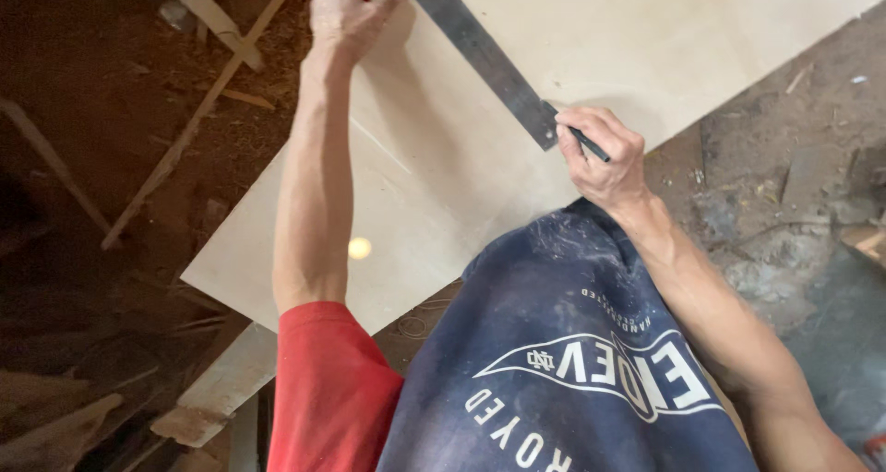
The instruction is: The person measures and marks a large sheet of plywood with a tape measure and pencil, then uses a circular saw to cut along the marked line. After cutting, the person moves the cut piece and measures another sheet of plywood.
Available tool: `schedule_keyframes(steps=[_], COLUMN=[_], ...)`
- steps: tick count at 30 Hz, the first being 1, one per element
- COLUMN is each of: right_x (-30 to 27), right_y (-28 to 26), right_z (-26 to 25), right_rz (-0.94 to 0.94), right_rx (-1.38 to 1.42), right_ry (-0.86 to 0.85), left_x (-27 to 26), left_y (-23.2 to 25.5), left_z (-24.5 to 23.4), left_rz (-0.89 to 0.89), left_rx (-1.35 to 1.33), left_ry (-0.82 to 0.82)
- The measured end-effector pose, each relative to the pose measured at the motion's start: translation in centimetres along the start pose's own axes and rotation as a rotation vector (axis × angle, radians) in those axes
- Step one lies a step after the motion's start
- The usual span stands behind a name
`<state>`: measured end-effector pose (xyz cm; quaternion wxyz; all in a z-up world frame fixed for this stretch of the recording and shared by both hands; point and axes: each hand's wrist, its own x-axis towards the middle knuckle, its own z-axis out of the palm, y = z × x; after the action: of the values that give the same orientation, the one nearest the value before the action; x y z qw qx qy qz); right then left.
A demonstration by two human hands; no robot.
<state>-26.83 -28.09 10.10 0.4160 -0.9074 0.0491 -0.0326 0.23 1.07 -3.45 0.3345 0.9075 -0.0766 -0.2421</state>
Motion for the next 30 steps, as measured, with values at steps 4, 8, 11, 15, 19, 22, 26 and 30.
schedule_keyframes(steps=[4, 8, 11, 15, 19, 22, 26, 30], right_x=[-1.0, 0.5, 0.6, -2.7, -5.0, -3.9, -4.5, -7.6], right_y=[-0.4, -0.1, 0.7, 0.6, 1.5, 2.3, 2.2, 2.3], right_z=[-0.6, 0.9, 1.3, -1.5, -4.2, -6.0, -6.6, -4.0], right_rz=[0.003, -0.032, 0.015, -0.014, 0.200, 0.419, 0.315, 0.414], right_rx=[-0.015, -0.014, 0.043, -0.050, 0.040, 0.209, 0.485, 0.760], right_ry=[0.008, 0.054, 0.046, 0.007, 0.124, 0.233, 0.231, -0.011], left_x=[-0.3, -0.3, -0.7, -0.3, -1.9, -5.6, -11.9, -22.1], left_y=[0.2, 0.4, 0.3, 1.1, 2.8, 4.3, 8.2, 12.9], left_z=[-0.4, -0.7, -0.7, -1.1, -1.9, -3.8, -1.9, 7.8], left_rz=[0.070, 0.069, 0.127, 0.077, 0.082, 0.259, 0.403, 0.648], left_rx=[-0.015, -0.015, -0.068, -0.102, -0.199, -0.536, -0.617, 0.029], left_ry=[0.037, 0.016, 0.022, 0.010, 0.005, 0.136, 0.417, 0.581])
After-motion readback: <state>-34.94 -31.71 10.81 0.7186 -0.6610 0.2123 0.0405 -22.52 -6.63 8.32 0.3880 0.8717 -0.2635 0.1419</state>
